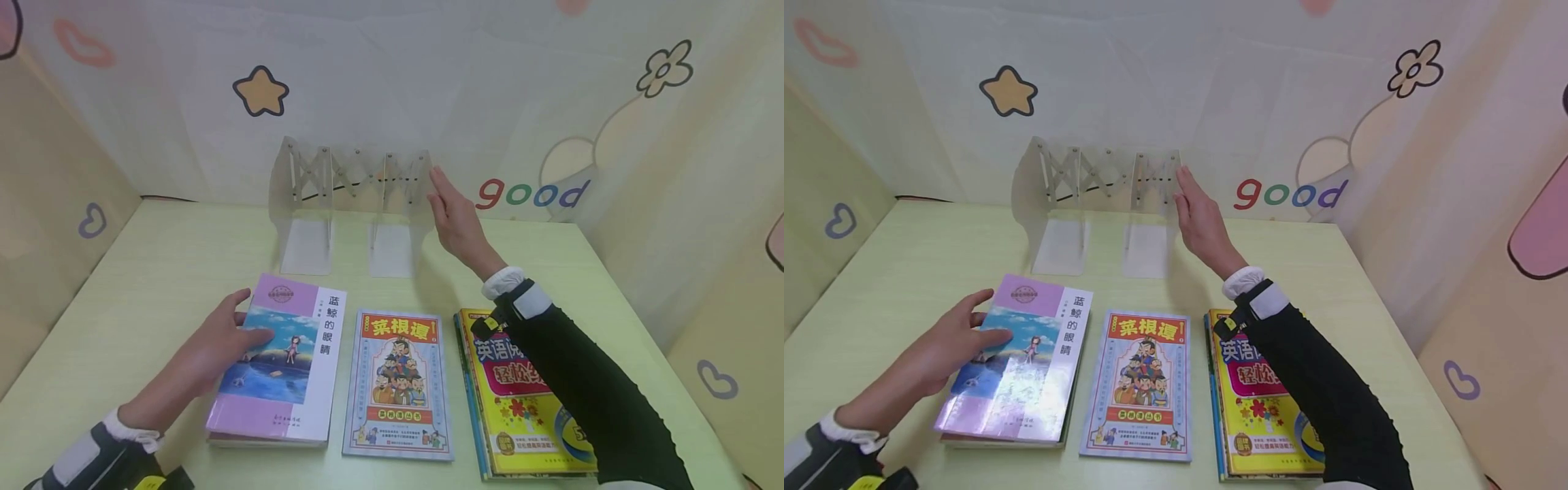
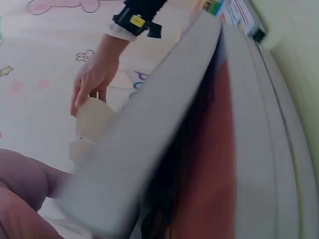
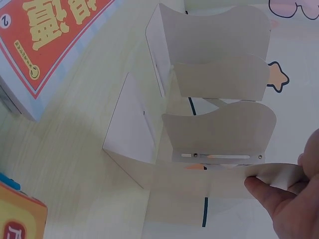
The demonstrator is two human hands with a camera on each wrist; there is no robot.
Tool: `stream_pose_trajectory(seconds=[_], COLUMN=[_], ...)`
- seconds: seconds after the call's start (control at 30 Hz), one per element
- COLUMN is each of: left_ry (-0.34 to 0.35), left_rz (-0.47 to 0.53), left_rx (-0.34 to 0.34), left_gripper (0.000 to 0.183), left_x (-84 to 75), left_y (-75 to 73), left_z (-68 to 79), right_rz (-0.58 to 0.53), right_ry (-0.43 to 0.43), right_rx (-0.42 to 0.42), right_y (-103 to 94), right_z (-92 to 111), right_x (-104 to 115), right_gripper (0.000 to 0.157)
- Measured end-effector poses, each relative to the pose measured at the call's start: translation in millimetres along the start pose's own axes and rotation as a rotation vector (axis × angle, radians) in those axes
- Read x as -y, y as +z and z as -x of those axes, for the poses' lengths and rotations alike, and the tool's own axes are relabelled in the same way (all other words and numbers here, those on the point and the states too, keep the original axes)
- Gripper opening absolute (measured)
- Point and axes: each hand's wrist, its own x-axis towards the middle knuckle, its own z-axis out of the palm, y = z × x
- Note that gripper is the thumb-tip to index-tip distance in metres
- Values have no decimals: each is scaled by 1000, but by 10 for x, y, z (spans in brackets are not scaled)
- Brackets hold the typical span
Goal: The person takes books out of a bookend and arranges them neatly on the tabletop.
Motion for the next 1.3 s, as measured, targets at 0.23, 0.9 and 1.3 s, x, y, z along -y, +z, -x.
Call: stream_pose_trajectory(seconds=[0.23, 0.9, 1.3], left_ry=[82, 96, 85], left_rz=[-330, -471, -484], left_rx=[-90, -93, -67], left_gripper=[85, 77, 79], left_x=[22, 5, 6], left_y=[-34, -77, -118], left_z=[-4, 24, 33], right_rz=[6, 15, 21], right_ry=[-5, -3, 6], right_rx=[1, 8, 8], right_y=[11, 9, 16], right_z=[-1, 4, -6], right_x=[-19, -15, -35], right_gripper=[53, 55, 56])
